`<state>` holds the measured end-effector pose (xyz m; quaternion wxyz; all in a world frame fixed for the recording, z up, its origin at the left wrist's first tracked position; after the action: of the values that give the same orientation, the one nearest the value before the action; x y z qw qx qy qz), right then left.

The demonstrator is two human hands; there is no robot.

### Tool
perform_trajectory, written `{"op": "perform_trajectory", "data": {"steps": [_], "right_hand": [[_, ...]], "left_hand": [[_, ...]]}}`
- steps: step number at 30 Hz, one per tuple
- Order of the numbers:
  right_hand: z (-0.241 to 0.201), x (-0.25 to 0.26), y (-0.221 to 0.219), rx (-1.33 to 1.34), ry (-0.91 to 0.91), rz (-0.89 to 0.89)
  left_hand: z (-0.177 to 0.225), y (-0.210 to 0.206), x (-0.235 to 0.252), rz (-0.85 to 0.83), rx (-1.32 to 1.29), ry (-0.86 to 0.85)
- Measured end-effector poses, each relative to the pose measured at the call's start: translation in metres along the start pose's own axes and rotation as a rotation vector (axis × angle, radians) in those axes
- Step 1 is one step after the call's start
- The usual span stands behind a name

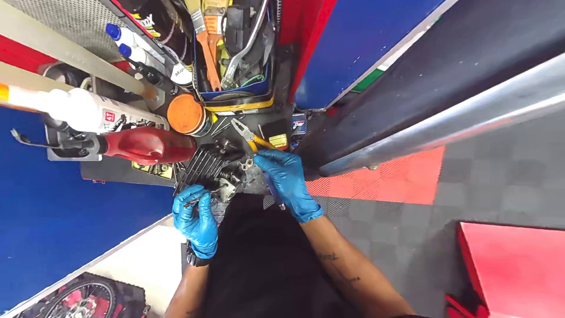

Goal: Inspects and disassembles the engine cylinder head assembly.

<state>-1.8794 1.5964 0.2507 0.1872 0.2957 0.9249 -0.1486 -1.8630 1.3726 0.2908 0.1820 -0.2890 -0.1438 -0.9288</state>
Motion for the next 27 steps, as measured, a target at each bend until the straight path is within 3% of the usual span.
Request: {"op": "perform_trajectory", "data": {"steps": [7, 16, 22, 27], "right_hand": [[0.02, -0.011, 0.005, 0.134, 0.127, 0.098], [0.031, -0.011, 0.004, 0.203, 0.129, 0.153], [0.029, -0.004, 0.002, 0.298, 0.01, 0.108], [0.022, -0.002, -0.001, 0.25, 0.062, 0.115]], "left_hand": [[0.006, 0.004, 0.006, -0.097, 0.064, 0.06], [0.012, 0.005, 0.012, -0.192, 0.126, 0.133], [0.014, 0.006, 0.016, -0.218, 0.119, 0.186], [0.013, 0.009, 0.017, -0.208, 0.066, 0.215]]}}
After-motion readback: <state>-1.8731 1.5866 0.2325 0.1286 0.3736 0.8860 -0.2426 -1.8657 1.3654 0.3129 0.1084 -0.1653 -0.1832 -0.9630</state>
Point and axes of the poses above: each hand's wrist, its own x-axis towards the middle knuckle, its own y-axis out of the back of the hand, z = x × y, the point moved 2 cm from there along x, towards the middle knuckle, and after that the axes turned 14 degrees about z, right-handed, at the moved point
